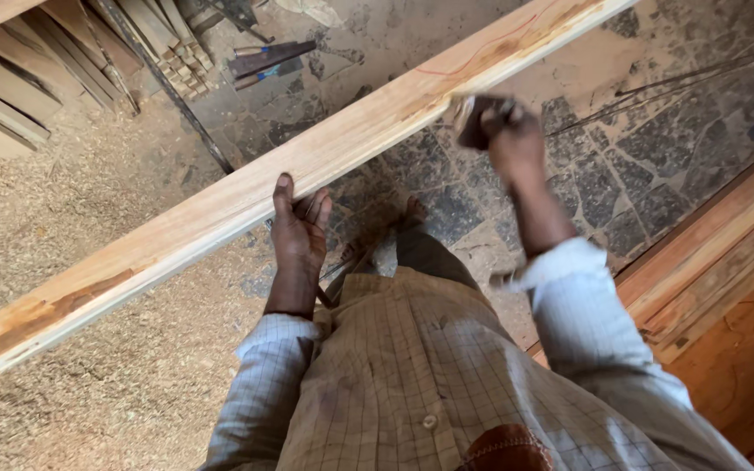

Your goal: The person sands a long wooden plank with a sanding block, repeatedly rubbing the surface and edges. They reposition the plank on a metal stand and continue sanding different sections, including the ends and sides.

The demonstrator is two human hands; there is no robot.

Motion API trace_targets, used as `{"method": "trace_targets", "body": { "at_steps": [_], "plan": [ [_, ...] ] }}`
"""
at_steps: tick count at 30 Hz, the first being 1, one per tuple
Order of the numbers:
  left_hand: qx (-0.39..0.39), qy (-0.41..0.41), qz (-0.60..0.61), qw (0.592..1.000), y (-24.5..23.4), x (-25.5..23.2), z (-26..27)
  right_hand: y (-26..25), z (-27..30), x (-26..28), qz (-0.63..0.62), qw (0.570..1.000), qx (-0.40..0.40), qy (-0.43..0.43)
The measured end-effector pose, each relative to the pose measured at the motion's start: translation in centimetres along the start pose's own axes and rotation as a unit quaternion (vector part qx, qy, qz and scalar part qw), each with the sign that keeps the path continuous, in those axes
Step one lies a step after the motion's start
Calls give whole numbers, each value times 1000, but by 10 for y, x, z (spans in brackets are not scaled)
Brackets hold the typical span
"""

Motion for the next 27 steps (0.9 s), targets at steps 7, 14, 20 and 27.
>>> {"method": "trace_targets", "body": {
  "at_steps": [7,14,20,27],
  "plan": [
    [-8,7,-15,1000,0,3,1,28,-30,17,99,990,60,-85],
    [12,-4,-25,1000,-2,11,-3,116,56,60,128,957,160,-204],
    [-46,5,-60,997,-15,6,-6,67,68,70,-516,752,406,65],
    [-15,51,-95,994,2,4,1,-133,43,27,-334,895,-113,-274]
  ]
}}
Point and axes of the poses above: each hand's wrist, its own z-axis away from the middle knuckle, its own y-axis out of the palm, x = y × z, the point moved 8 cm from there along -z, towards the middle knuckle, and after that the axes turned 7 degrees about y, right-handed, at the moved point
